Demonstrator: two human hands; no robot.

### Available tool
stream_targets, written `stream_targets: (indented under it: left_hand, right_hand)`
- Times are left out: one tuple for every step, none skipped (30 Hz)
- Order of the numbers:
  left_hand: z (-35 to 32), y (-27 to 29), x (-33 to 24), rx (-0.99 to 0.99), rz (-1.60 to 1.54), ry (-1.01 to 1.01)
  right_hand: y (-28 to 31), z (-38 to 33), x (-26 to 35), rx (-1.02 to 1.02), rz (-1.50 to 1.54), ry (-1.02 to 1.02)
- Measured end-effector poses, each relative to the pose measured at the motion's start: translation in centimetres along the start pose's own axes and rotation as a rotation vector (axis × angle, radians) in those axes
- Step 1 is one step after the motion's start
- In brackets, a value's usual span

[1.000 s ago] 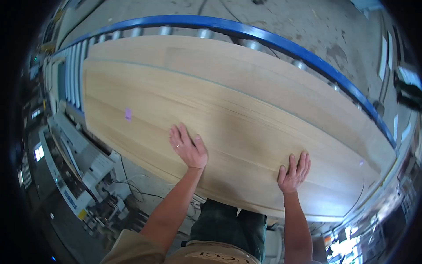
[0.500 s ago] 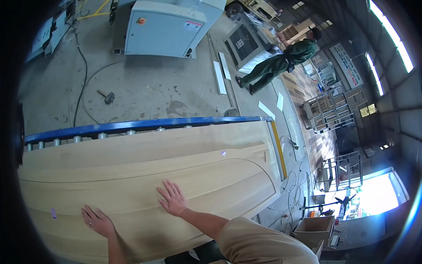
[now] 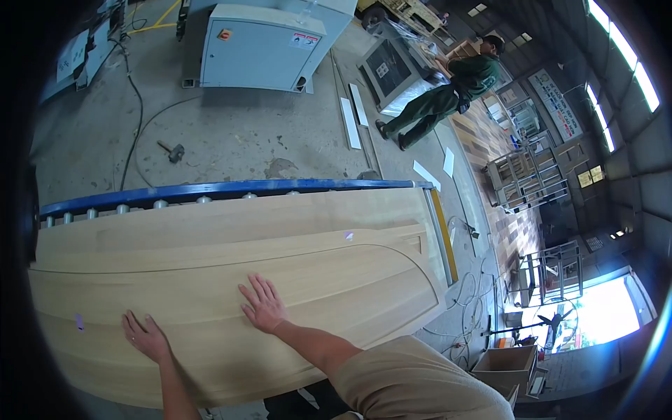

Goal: Assembling curved wooden panels and thin wooden strips on a production line.

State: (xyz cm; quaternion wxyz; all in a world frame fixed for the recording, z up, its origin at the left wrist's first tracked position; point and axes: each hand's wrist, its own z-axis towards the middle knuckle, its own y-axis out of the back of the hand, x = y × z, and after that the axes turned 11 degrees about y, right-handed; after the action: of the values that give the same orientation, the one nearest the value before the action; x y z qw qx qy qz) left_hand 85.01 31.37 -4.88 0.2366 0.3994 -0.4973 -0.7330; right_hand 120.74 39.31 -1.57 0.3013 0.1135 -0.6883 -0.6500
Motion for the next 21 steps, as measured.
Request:
stream_targets:
  left_hand:
    - [-0.1,0.2,-0.3,0.0,-0.002,0.004]
    - [-0.3,0.5,-0.6,0.018,-0.069,0.014]
    - [-0.5,0.7,-0.7,0.036,-0.137,0.026]
    - [-0.6,0.7,-0.5,0.034,-0.138,0.032]
    - [-0.7,0.6,-0.2,0.038,-0.188,0.016]
    - [-1.1,0.6,0.3,0.043,-0.233,0.004]
    - [-1.1,0.3,1.5,0.038,-0.218,0.022]
    - [-1.0,0.1,3.2,0.038,-0.345,0.045]
    - [-1.4,0.0,5.1,0.033,-0.462,0.076]
    - [-2.1,-0.2,5.9,0.063,-0.733,0.272]
    - [-2.8,0.2,6.9,0.049,-0.985,0.485]
    - [-3.0,-0.3,7.7,0.002,-0.839,0.508]
    - [-5.5,1.1,2.8,0.085,-0.688,0.526]
    - [-7.2,2.6,0.6,-0.018,-0.725,0.495]
    - [-10.4,3.9,0.9,-0.12,-0.816,0.32]
    - [-12.4,7.9,-1.7,-0.012,-0.976,0.532]
    - [-15.3,9.8,-0.4,-0.071,-0.856,0.478]
    - [-18.6,11.1,0.3,-0.07,-0.854,0.527]
    - [-21.7,12.4,0.9,-0.069,-0.791,0.565]
    - [-24.5,12.7,1.9,-0.084,-0.749,0.647]
    - [-27.3,12.6,2.6,-0.103,-0.72,0.771]
  right_hand:
    - [-0.1,-0.2,-0.1,-0.023,-0.003,0.0]
    - [-0.1,-0.4,-0.2,-0.022,-0.007,0.003]
    - [0.0,-0.8,-0.3,-0.033,-0.018,0.0]
    - [0.0,-0.8,-0.3,-0.046,-0.027,0.001]
    - [0.0,-1.1,-0.2,-0.042,-0.028,0.008]
    - [-0.1,-1.4,-0.2,-0.044,-0.031,0.005]
    - [-0.6,-1.4,0.2,-0.041,-0.024,0.012]
    - [-1.0,-1.1,0.8,-0.026,-0.007,0.038]
    - [-1.7,-1.0,1.5,-0.009,0.004,0.034]
    - [-2.8,-0.9,1.8,0.02,0.016,0.037]
    - [-4.2,-0.9,1.9,-0.016,0.004,0.05]
    - [-5.8,-0.8,1.6,-0.041,0.006,0.069]
    - [-5.8,-1.8,-1.6,-0.099,-0.051,0.079]
    - [-6.8,-1.7,-3.6,-0.335,-0.15,0.142]
    - [-6.8,-1.5,-4.5,-0.339,-0.159,0.205]
    - [-6.0,-1.8,-5.2,-0.237,-0.229,0.211]
    - [-5.3,-0.6,-2.5,-0.205,-0.278,0.23]
    - [-4.8,-0.5,-1.9,-0.187,-0.222,0.219]
    - [-4.6,-0.7,-0.7,-0.167,-0.192,0.206]
    - [-4.7,-1.0,0.3,-0.163,-0.181,0.185]
    - [-5.3,-1.7,0.9,-0.104,-0.175,0.235]
